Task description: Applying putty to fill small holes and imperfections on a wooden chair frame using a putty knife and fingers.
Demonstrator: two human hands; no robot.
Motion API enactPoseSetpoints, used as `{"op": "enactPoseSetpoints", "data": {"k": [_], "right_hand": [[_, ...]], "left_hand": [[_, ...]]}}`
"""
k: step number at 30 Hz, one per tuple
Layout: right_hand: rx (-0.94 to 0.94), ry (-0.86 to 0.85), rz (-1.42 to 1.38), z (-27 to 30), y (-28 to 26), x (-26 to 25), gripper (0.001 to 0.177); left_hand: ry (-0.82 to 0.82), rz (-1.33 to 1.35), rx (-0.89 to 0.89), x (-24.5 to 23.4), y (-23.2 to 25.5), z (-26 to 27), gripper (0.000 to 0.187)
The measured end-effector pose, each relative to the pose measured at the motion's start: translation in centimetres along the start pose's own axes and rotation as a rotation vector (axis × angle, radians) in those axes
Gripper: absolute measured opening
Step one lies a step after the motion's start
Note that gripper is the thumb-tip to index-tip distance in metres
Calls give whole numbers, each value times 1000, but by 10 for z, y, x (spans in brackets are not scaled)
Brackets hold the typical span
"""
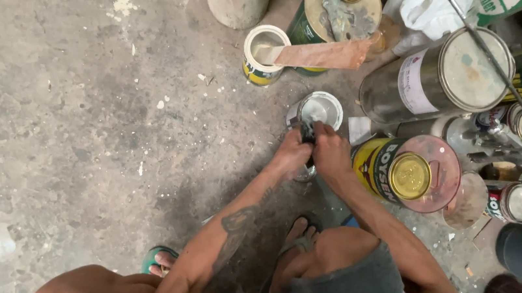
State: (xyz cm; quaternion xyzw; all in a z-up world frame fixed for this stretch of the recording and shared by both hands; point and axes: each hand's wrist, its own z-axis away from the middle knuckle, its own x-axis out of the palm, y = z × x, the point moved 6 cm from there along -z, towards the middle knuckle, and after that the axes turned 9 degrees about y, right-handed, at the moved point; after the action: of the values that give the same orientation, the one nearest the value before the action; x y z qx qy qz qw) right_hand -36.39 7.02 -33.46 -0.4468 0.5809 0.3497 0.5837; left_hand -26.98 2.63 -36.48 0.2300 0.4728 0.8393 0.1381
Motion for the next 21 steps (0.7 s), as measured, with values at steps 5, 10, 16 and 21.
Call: {"op": "enactPoseSetpoints", "data": {"k": [5,10,16,21], "right_hand": [[59,6,77,-10,42,23,14],[276,33,-147,-25,67,-5,21],[451,76,-630,-21,53,-48,11],[315,148,-494,-8,25,-51,22]], "left_hand": [[-46,-52,-47,6,-23,-9,29],[57,-497,-79,-28,51,12,54],[8,-840,175,-30,80,15,44],[-2,-886,331,-1,74,21,43]]}}
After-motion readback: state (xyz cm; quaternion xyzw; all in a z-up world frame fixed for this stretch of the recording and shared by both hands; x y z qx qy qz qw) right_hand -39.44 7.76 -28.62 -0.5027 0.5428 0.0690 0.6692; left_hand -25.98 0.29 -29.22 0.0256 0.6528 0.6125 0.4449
